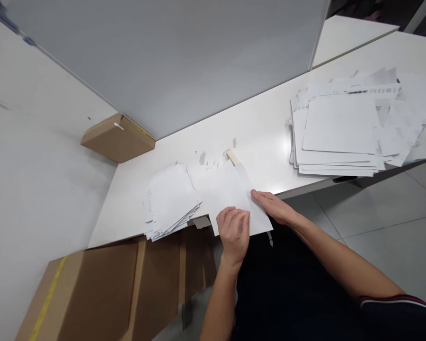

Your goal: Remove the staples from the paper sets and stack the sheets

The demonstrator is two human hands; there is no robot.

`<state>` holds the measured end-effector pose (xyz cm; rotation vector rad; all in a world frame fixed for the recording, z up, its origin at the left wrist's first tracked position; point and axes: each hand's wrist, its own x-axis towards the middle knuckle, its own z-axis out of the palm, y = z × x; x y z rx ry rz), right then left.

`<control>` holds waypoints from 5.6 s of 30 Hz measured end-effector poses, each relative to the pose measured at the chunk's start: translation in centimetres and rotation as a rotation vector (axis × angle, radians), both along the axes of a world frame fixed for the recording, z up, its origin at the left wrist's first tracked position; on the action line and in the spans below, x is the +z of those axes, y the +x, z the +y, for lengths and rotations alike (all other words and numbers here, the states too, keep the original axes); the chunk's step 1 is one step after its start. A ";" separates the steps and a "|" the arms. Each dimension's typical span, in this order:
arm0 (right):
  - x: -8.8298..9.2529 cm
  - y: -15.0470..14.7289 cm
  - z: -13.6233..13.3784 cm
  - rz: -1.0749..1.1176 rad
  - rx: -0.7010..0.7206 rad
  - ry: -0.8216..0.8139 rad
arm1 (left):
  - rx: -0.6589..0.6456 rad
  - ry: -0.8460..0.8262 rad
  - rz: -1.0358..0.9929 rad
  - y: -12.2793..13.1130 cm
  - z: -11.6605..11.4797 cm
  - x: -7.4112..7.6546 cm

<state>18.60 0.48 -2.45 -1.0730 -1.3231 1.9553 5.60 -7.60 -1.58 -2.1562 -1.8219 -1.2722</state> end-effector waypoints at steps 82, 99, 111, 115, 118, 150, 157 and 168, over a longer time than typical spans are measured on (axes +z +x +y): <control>5.4 4.4 4.9 -0.121 -0.191 0.677 | 0.014 0.041 -0.869 -2.0 7.0 3.4; 2.8 9.2 5.5 -0.395 0.049 -0.051 | 0.093 -0.314 -0.133 -3.8 10.7 -1.5; 3.1 8.6 5.9 -0.357 -0.024 -0.018 | 0.179 -0.339 0.151 -3.3 11.8 -1.9; 3.2 8.4 5.9 -0.362 -0.013 0.006 | 0.184 -0.344 0.175 -3.1 11.7 -1.9; 3.3 8.2 5.6 -0.388 -0.018 0.008 | 0.188 -0.352 0.199 -3.2 11.6 -1.9; 2.4 0.7 2.2 -0.405 -0.018 0.624 | 0.519 -0.235 0.089 -14.7 1.3 -0.4; 0.8 -2.3 1.8 -0.329 0.046 0.586 | 0.558 -0.077 -0.302 -12.8 1.6 0.5; 1.3 -2.1 1.8 -0.244 0.013 0.463 | 0.552 -0.007 -0.470 -10.3 2.2 1.4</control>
